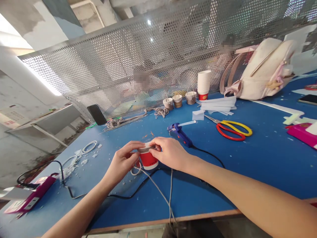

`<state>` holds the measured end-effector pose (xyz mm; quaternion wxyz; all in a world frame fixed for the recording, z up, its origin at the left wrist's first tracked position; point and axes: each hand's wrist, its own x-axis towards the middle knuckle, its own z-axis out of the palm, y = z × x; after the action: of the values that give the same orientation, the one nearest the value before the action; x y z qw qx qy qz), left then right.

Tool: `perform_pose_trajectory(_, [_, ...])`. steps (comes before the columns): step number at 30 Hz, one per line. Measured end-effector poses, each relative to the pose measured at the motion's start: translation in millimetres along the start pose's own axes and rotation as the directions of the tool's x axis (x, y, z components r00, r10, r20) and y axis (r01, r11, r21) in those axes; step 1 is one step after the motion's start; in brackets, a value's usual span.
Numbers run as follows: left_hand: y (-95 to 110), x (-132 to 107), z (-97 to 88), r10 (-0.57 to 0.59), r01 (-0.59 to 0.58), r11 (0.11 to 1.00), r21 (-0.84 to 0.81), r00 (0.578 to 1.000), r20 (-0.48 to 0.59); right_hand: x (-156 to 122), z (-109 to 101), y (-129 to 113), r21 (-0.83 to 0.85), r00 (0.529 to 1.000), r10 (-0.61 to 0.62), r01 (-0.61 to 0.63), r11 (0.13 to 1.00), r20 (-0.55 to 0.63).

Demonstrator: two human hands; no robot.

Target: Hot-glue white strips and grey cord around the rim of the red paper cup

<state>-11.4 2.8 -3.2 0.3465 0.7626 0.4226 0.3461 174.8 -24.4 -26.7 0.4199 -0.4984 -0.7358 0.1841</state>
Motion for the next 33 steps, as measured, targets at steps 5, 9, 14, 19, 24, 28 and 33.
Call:
perform_pose_trajectory(5, [8.9, -9.7, -4.3, 0.208, -0.171, 0.918, 0.358, 0.976, -0.066, -3.2, 3.4, -6.6, -0.094, 0.997, -0.065, 0.062, 0.994, -0.03])
perform_pose_trajectory(9, [14.5, -12.3, -6.7, 0.256, -0.219, 0.898, 0.381, 0.966, -0.048, -5.8, 4.0, -12.1, -0.139, 0.995, -0.1, 0.096, 0.986, -0.023])
perform_pose_trajectory(14, [11.2, -10.0, -2.3, 0.246, -0.239, 0.906, 0.35, 0.969, 0.025, -8.1, 7.1, -14.9, -0.13, 0.99, -0.137, 0.132, 0.983, -0.031])
perform_pose_trajectory(19, [7.4, -8.1, -1.8, 0.218, -0.203, 0.92, 0.335, 0.976, -0.01, -7.0, 5.1, -15.1, 0.038, 0.996, -0.085, 0.084, 0.996, 0.001])
perform_pose_trajectory(24, [8.5, -6.6, -4.0, 0.122, -0.102, 0.964, 0.246, 0.99, -0.068, -8.3, 2.4, -15.3, 0.085, 1.0, -0.013, 0.012, 0.996, 0.015])
perform_pose_trajectory(28, [11.5, -5.9, -3.0, -0.029, 0.041, 0.99, 0.133, 0.996, -0.089, -11.5, 5.1, -12.5, -0.004, 0.991, -0.104, 0.104, 0.995, -0.079])
perform_pose_trajectory(33, [14.1, -5.6, -1.5, -0.156, 0.157, 0.987, 0.017, 0.987, -0.047, -11.8, 7.5, -8.2, -0.076, 0.984, -0.125, 0.116, 0.99, -0.129])
